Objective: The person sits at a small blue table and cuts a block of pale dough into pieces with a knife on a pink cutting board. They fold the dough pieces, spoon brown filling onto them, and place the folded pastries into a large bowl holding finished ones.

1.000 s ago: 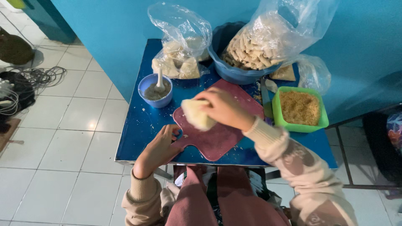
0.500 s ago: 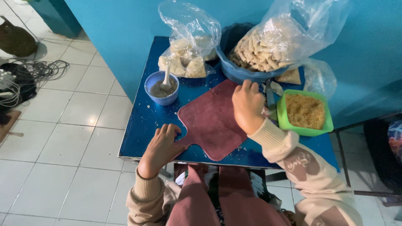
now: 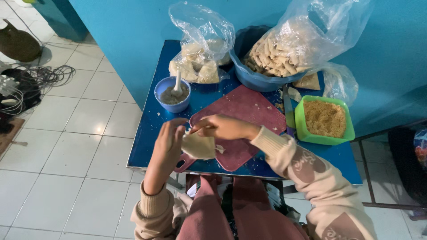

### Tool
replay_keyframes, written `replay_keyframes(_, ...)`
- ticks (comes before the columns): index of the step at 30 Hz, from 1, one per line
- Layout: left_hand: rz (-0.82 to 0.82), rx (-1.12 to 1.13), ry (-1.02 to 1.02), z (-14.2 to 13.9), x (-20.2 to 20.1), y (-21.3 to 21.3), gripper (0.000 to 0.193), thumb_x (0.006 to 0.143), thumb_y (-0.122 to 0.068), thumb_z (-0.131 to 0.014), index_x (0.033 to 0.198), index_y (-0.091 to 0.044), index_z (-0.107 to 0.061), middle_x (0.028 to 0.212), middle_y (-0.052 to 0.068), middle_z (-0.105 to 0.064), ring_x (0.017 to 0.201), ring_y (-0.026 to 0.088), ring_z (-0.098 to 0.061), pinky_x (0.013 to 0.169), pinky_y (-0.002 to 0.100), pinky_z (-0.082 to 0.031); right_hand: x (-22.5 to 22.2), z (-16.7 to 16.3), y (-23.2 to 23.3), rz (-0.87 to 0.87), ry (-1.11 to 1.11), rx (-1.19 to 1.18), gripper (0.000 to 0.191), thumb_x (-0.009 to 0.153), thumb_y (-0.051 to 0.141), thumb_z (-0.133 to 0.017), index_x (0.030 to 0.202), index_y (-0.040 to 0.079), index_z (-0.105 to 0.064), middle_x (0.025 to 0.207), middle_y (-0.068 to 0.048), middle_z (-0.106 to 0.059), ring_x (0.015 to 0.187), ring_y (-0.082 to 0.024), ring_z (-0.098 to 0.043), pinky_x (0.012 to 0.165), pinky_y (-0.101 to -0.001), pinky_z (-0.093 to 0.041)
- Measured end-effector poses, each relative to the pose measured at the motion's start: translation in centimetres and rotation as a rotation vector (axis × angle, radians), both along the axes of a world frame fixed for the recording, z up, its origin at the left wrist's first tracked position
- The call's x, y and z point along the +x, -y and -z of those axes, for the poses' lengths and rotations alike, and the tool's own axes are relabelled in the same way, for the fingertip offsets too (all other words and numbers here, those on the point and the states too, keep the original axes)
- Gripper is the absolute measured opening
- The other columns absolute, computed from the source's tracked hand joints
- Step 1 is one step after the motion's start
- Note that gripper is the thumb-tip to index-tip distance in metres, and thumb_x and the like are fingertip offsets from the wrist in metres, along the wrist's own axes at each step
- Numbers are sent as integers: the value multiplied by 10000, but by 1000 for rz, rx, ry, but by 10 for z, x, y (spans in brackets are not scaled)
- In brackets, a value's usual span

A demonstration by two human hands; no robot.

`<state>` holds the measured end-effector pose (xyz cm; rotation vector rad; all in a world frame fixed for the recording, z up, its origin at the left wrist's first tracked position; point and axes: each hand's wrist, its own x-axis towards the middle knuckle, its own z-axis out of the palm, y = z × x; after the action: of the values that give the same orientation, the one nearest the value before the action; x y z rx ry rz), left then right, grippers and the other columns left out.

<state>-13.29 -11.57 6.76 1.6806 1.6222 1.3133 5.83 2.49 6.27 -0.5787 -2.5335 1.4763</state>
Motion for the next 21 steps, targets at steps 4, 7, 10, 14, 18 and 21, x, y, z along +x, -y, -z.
replay_keyframes(4, 171, 31, -156, 1, 3, -3, 402, 854, -148, -731, 1230, -72, -609, 1177, 128, -645, 1079, 336, -640, 872, 414, -535, -2, 10, 5, 67, -240, 471, 343, 950, 70, -632, 1289, 15, -630, 1304, -174, -646, 1144, -318, -673, 942, -380, -548)
replay_keyframes(7, 212, 114, -330, 2, 5, -1, 454, 766, -173, -822, 1170, -99, -629, 1188, 101, -649, 1114, 343, -603, 944, 416, -496, 13, 2, 8, 216, -172, 489, 311, 932, 68, -645, 1242, 40, -641, 1225, -144, -667, 1052, -299, -691, 873, -381, -557)
replay_keyframes(10, 218, 116, -388, 0, 9, 5, 492, 698, -192, -863, 1137, -122, -653, 1179, 94, -626, 1098, 359, -557, 943, 430, -460, 36, -10, 14, 295, -89, 517, 222, 932, 52, -639, 1153, 45, -647, 1116, -125, -676, 972, -292, -699, 835, -383, -562)
replay_keyframes(14, 219, 99, -396, -1, 17, 8, 500, 668, -163, -857, 1121, -107, -651, 1137, 101, -587, 1061, 384, -531, 922, 441, -452, 56, -12, 37, 235, 9, 561, 189, 853, 96, -720, 1031, 53, -673, 1010, -128, -673, 977, -334, -666, 833, -423, -534)
replay_keyframes(18, 220, 58, -360, -2, 13, 3, 402, 773, -119, -796, 1146, -125, -646, 1117, 75, -611, 1045, 346, -574, 921, 412, -497, 56, -3, 58, 235, -54, 562, 291, 827, 124, -736, 1086, 25, -649, 1052, -155, -647, 981, -350, -642, 817, -428, -527)
replay_keyframes(21, 227, 69, -327, -3, 10, 3, 400, 771, -143, -812, 1129, -113, -637, 1087, 77, -630, 1022, 341, -591, 886, 416, -501, 47, 6, 72, 284, -61, 535, 237, 858, 122, -753, 1073, 50, -683, 1025, -163, -657, 972, -363, -642, 798, -436, -528)
